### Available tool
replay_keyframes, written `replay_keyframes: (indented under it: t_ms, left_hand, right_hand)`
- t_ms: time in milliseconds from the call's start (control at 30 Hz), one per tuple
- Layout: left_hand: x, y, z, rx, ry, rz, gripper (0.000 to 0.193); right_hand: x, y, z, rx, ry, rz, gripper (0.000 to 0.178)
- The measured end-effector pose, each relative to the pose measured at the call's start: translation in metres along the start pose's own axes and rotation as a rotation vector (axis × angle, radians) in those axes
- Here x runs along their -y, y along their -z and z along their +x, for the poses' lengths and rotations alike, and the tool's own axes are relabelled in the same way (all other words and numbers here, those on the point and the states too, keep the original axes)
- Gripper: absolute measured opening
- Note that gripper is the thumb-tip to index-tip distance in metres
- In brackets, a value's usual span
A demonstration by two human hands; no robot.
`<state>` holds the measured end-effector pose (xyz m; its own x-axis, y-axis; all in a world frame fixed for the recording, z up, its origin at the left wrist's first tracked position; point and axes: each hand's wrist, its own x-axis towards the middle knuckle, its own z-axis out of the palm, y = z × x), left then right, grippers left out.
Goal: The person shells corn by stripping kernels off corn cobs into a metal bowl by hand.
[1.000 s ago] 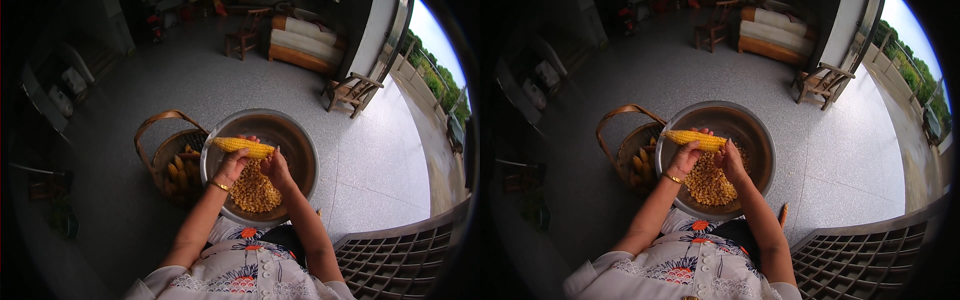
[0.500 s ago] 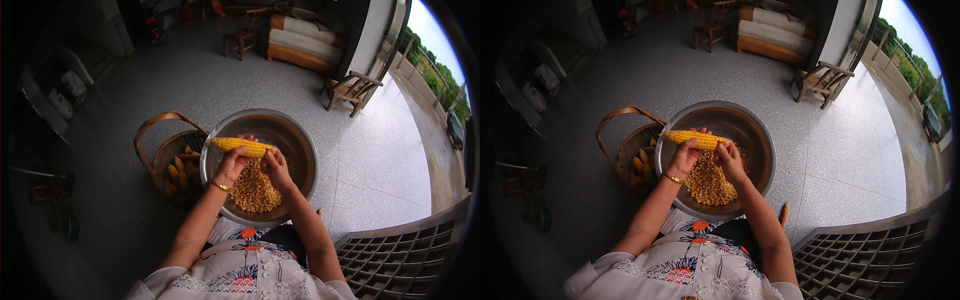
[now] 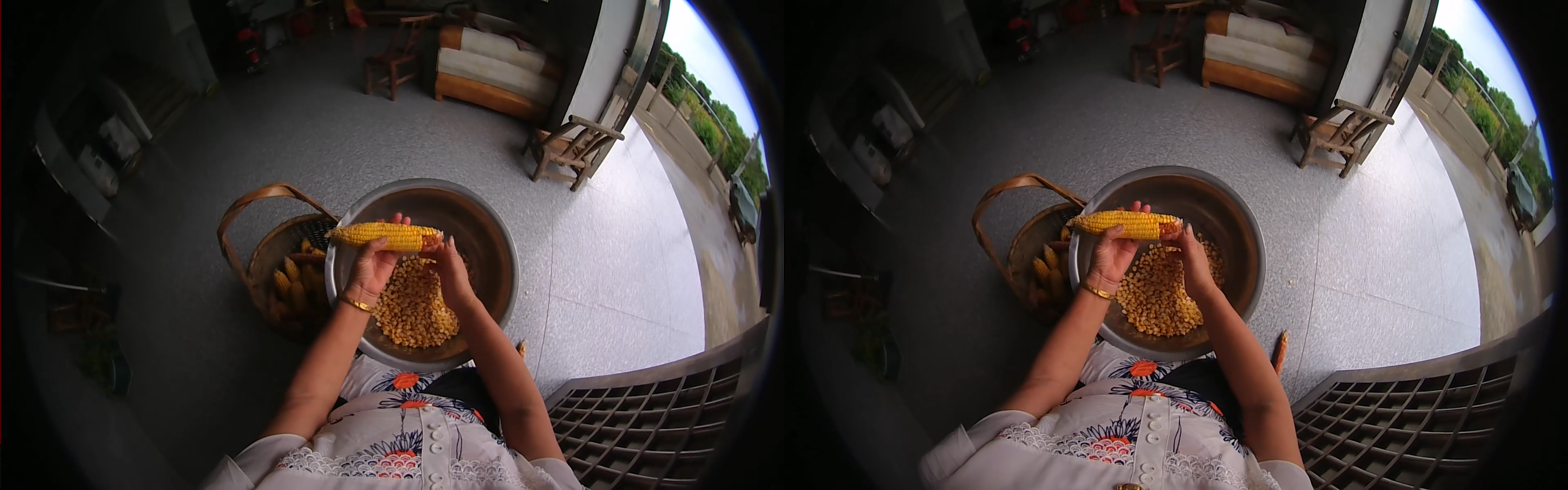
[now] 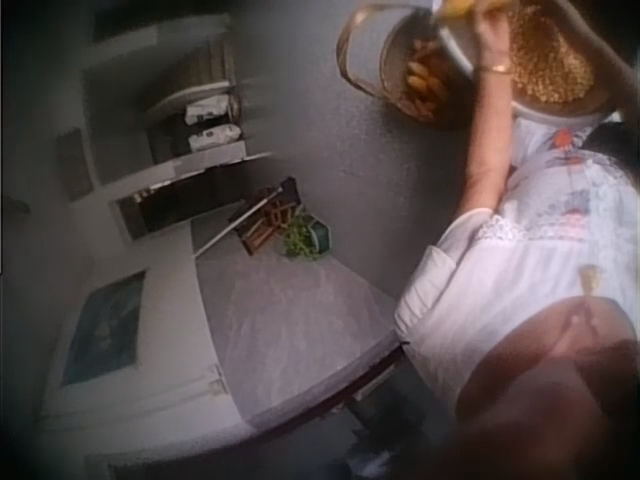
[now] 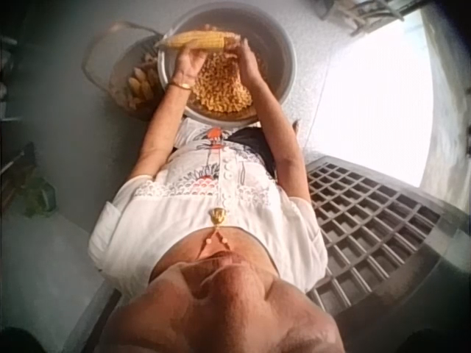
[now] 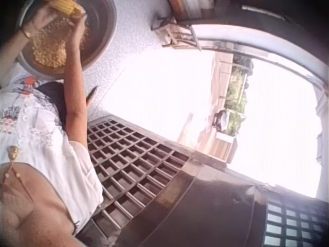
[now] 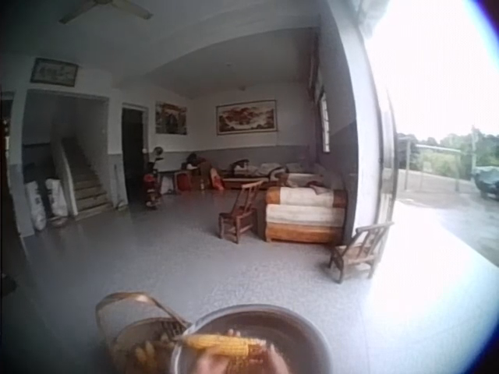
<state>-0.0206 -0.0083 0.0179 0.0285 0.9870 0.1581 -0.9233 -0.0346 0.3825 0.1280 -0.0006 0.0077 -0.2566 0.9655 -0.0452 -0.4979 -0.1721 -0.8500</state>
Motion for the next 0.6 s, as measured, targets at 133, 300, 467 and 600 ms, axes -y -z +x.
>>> replay_keyframes:
  t_ms: [133, 300, 467, 600]
  left_hand:
    - [0.002, -0.002, 0.0, 0.043, 0.038, 0.023, 0.036]
    - [0.001, 0.001, -0.001, -0.029, 0.157, 0.016, 0.037]
    - [0.001, 0.0, -0.002, -0.037, 0.153, 0.025, 0.037]
    - [0.0, 0.002, -0.001, 0.049, 0.085, 0.081, 0.041]
  right_hand:
    - [0.0, 0.006, -0.004, 0.186, 0.057, -0.315, 0.032]
    - [-0.008, 0.008, -0.001, 0.156, 0.155, -0.273, 0.029]
    - [-0.011, 0.01, -0.002, 0.134, 0.175, -0.391, 0.03]
    - [0.007, 0.002, -0.005, 0.214, -0.025, -0.062, 0.039]
